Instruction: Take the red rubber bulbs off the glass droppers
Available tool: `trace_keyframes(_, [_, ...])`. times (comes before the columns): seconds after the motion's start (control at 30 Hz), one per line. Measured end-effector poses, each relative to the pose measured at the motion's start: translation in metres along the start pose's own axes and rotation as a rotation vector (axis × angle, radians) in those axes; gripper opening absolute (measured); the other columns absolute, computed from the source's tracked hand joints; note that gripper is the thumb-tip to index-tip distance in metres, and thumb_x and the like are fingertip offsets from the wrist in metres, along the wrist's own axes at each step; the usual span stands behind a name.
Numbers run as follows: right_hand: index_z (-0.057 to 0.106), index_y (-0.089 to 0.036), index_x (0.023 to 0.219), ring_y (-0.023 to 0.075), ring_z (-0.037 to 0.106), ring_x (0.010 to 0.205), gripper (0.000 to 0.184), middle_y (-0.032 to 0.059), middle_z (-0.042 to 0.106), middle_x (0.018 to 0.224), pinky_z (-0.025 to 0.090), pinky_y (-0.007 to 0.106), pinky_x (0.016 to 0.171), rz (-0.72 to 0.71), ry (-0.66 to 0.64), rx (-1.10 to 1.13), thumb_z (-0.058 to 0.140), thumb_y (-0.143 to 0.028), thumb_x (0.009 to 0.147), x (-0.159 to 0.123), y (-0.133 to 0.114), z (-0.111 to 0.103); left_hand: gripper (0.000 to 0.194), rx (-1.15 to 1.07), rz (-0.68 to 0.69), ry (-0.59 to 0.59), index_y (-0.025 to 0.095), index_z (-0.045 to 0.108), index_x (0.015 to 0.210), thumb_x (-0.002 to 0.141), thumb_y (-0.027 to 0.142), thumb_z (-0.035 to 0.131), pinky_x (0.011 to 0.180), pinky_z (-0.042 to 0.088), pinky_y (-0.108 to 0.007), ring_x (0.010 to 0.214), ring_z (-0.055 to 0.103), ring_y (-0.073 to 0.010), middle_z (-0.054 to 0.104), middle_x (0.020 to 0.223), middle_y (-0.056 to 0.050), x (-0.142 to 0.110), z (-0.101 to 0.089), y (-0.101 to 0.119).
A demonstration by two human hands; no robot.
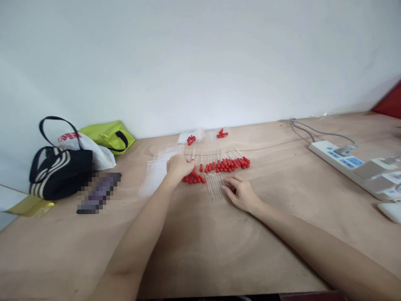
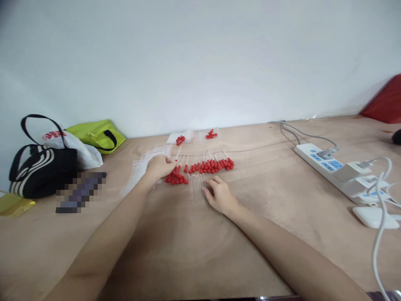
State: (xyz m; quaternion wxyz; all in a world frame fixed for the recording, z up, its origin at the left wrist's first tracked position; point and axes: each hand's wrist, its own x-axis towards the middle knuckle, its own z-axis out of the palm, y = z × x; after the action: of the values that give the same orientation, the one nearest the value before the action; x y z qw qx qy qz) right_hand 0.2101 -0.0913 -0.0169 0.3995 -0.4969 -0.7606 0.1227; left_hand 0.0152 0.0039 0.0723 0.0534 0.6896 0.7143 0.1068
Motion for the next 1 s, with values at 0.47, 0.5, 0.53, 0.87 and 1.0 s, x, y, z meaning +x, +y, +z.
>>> trace_keyframes(0.47, [0.056,-0.025,0.107,0.018,0.051,0.089,0.032,0.0032,0.061,0.091,0.028,0.042,0.09,-0.356,0.217,-0.36,0.055,-0.036,0.078,0.005,0.002,-0.024,0.01,0.039,1.026,0.551,0.016,0.055,0.071,0.078,0.019,0.049,0.064,0.039,-0.029,0.069,0.049,-0.0154,0.054,0.071,-0.004,-0.075,0.051,-0.02])
trace_keyframes(0.5, [0.059,-0.026,0.103,0.0159,0.052,0.084,0.026,0.0008,0.063,0.083,0.025,0.043,0.092,-0.405,0.2,-0.383,0.054,-0.034,0.079,0.005,0.001,-0.023,0.01,0.07,1.051,0.57,0.016,0.055,0.072,0.078,0.018,0.049,0.064,0.038,-0.029,0.069,0.049,-0.0155,0.054,0.071,-0.004,-0.075,0.051,-0.02])
trace_keyframes(0.53, [0.061,-0.027,0.099,0.0139,0.051,0.078,0.021,-0.001,0.063,0.077,0.023,0.043,0.093,-0.44,0.196,-0.403,0.053,-0.032,0.08,0.005,-0.001,-0.021,0.01,0.099,1.07,0.588,0.015,0.055,0.072,0.078,0.017,0.048,0.064,0.038,-0.03,0.068,0.049,-0.0155,0.055,0.071,-0.003,-0.075,0.051,-0.019])
trace_keyframes(0.87, [0.064,-0.026,0.09,0.0146,0.048,0.071,0.026,0.0003,0.06,0.067,0.021,0.043,0.093,-0.301,-0.037,-0.421,0.039,-0.03,0.086,0.002,-0.005,-0.018,0.019,-0.164,0.902,0.418,0.019,0.058,0.088,0.077,0.034,0.053,0.079,0.039,-0.033,0.086,0.051,-0.0184,0.058,0.087,-0.006,-0.075,0.054,-0.021])
trace_keyframes(1.0, [0.064,-0.024,0.09,0.0143,0.046,0.07,0.027,0.0013,0.057,0.064,0.024,0.041,0.089,-0.3,-0.055,-0.36,0.038,-0.03,0.086,0.0,-0.007,-0.016,0.02,-0.247,0.964,0.289,0.022,0.06,0.091,0.08,0.036,0.051,0.083,0.037,-0.034,0.091,0.051,-0.0178,0.062,0.092,-0.004,-0.073,0.058,-0.021])
